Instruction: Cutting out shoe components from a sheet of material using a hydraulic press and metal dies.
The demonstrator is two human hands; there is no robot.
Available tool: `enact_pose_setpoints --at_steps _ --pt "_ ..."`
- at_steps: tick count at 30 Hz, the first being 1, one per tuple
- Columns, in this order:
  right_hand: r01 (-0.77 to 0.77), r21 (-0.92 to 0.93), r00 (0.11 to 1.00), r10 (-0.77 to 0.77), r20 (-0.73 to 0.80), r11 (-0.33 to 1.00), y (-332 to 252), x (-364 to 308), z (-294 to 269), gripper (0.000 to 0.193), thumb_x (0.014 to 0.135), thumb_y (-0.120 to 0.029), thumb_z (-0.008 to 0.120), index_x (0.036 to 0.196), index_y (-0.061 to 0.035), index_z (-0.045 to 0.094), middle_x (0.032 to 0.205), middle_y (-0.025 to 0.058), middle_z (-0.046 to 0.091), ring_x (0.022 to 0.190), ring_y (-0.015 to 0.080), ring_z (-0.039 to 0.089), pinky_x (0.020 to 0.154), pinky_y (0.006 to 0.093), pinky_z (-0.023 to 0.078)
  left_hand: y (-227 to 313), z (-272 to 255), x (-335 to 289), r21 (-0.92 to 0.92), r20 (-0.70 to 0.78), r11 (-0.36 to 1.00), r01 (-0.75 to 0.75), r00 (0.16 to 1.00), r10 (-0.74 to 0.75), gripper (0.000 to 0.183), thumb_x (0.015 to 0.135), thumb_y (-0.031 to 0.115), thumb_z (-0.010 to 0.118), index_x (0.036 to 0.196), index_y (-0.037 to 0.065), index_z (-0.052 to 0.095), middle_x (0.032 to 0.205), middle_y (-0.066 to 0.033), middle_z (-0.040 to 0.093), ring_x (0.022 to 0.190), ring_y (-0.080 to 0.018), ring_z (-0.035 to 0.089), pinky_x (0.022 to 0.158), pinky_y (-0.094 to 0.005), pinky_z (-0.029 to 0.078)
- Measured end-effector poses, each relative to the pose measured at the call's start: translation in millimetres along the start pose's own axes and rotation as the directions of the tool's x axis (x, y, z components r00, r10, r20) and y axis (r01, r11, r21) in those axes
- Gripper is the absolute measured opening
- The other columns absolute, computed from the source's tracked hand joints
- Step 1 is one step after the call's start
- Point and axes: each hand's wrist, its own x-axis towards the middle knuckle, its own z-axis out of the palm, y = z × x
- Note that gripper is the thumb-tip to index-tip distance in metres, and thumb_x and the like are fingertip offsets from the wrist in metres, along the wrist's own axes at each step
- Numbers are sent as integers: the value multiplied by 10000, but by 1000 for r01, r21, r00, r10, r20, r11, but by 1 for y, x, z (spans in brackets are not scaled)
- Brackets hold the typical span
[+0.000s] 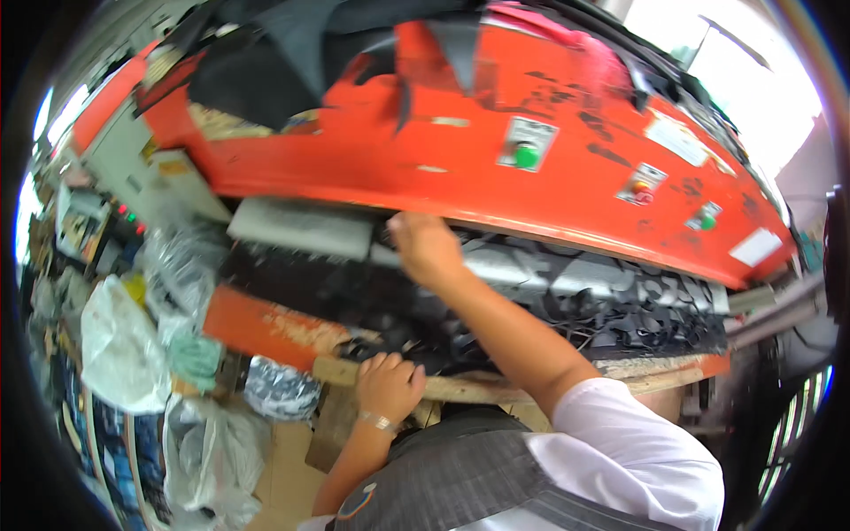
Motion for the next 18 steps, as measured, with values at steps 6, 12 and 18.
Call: enact_pose_setpoints --at_steps 6,12,18 --pt "-148 -339 971 201 128 929 20 12 136 487 798 -450 642 1043 -30 615 1015 134 615 972 281 583 707 401 535 -26 37 -22 84 73 995 -49 996 43 182 747 251 699 664 97 649 674 -81 553 701 -291 567 641 -413 430" --pt "-27 -219 993 50 102 975 67 37 154 426 884 -361 575 1100 1 513 976 180 617 886 325 605 680 451 533 -34 36 10 -25 266 980 -195 944 195 185 865 214 620 924 50 683 799 -146 605 762 -346 567 634 -455 456" --pt "-182 175 958 135 253 968 100 53 89 376 946 -354 491 1072 0 510 897 247 652 876 422 634 753 487 501 -44 29 16 -129 349 962 -240 897 270 211 892 232 594 874 38 675 777 -174 604 749 -373 552 652 -477 442"
